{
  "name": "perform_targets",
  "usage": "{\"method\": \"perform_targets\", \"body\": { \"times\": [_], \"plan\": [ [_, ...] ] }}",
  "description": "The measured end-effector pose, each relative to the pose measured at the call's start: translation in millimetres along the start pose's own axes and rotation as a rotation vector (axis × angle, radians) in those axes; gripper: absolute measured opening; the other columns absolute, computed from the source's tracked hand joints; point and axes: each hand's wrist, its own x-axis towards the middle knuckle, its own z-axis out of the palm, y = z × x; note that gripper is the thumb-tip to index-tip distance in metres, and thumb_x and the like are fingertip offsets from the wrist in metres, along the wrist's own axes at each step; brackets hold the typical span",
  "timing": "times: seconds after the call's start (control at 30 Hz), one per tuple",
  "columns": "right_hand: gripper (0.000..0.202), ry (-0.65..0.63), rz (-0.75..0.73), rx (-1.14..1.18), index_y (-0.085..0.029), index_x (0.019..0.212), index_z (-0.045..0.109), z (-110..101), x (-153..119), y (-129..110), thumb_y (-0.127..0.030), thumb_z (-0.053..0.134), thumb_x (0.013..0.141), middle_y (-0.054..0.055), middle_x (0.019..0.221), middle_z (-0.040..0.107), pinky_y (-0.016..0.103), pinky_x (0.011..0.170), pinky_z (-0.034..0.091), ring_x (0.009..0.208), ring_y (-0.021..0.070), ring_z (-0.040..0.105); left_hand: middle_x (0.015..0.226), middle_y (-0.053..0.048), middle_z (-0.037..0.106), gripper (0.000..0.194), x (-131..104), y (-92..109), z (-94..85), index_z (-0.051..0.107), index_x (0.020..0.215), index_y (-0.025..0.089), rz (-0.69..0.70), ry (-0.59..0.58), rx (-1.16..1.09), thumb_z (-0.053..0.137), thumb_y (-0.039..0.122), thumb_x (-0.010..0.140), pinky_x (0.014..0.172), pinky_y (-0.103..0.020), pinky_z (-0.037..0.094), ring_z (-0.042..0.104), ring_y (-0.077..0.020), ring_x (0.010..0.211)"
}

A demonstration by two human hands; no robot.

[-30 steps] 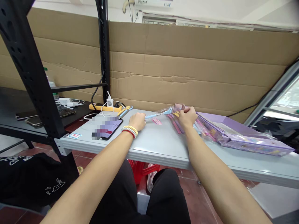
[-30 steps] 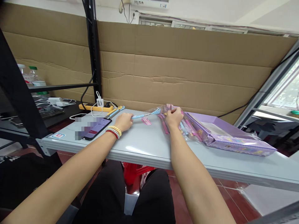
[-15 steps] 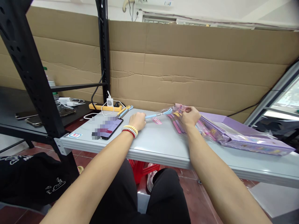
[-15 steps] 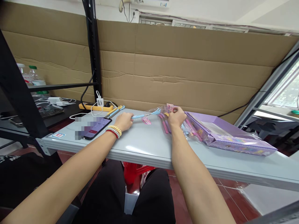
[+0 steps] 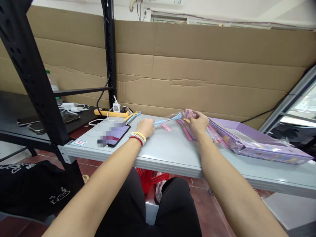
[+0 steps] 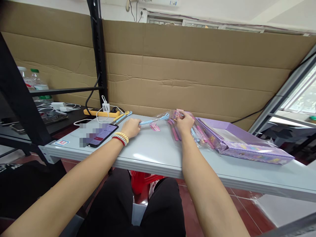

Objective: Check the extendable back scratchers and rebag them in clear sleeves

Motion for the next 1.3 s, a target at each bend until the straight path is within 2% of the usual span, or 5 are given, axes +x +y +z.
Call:
{"method": "perform_targets", "body": {
  "times": [0.13, 0.27, 0.73, 0.97, 1.3],
  "plan": [
    [0.016, -0.061, 0.010, -0.029, -0.015, 0.064, 0.065, 0.1, -0.8, 0.1, -0.030, 0.060, 0.069, -0.001, 0.054, 0.051, 0.029, 0.060, 0.037, 0.054, 0.0132, 0.042, 0.097, -0.014, 0.070, 0.029, -0.3, 0.0, -0.2, 0.068, 0.103, 0.018, -0.006, 0.002, 0.002, 0.048, 0.018, 0.082, 0.079, -0.035, 0.052, 0.066, -0.0267, 0.094],
    [0.016, -0.073, 0.089, 0.016, -0.015, 0.064, 0.063, -0.9, 1.5, 1.9, -0.030, 0.061, 0.069, 0.000, 0.054, 0.053, 0.029, 0.060, 0.038, 0.054, 0.0132, 0.044, 0.096, -0.013, 0.070, 0.029, 0.3, -0.4, 0.6, 0.068, 0.102, 0.018, 0.002, 0.009, 0.001, 0.049, 0.019, 0.081, 0.078, -0.035, 0.052, 0.066, -0.0272, 0.094],
    [0.031, -0.154, 0.191, 0.412, -0.015, 0.064, 0.059, -1.3, -4.8, -5.8, -0.028, 0.078, 0.044, -0.004, 0.051, 0.054, 0.025, 0.046, 0.041, 0.049, 0.0114, 0.049, 0.097, -0.013, 0.070, 0.031, -0.4, -0.1, -0.6, 0.068, 0.105, 0.018, 0.002, -0.009, 0.003, 0.048, 0.019, 0.082, 0.080, -0.035, 0.051, 0.066, -0.0267, 0.094],
    [0.022, -0.216, 0.088, 0.404, -0.016, 0.061, 0.058, -1.2, -6.1, -4.5, -0.033, 0.072, 0.059, -0.005, 0.053, 0.047, 0.024, 0.047, 0.043, 0.051, 0.0088, 0.043, 0.099, -0.014, 0.070, 0.032, -1.2, 1.0, -2.7, 0.068, 0.106, 0.018, -0.007, -0.017, -0.009, 0.047, 0.018, 0.082, 0.082, -0.034, 0.050, 0.066, -0.0256, 0.095],
    [0.010, -0.230, 0.104, 0.479, -0.014, 0.069, 0.067, 3.9, -2.2, -0.7, -0.021, 0.064, 0.062, -0.002, 0.062, 0.060, 0.027, 0.058, 0.054, 0.059, 0.0115, 0.056, 0.100, -0.013, 0.070, 0.032, -1.7, 1.2, -2.8, 0.067, 0.107, 0.018, -0.015, -0.007, -0.005, 0.047, 0.018, 0.082, 0.081, -0.033, 0.051, 0.066, -0.0257, 0.096]
  ]
}}
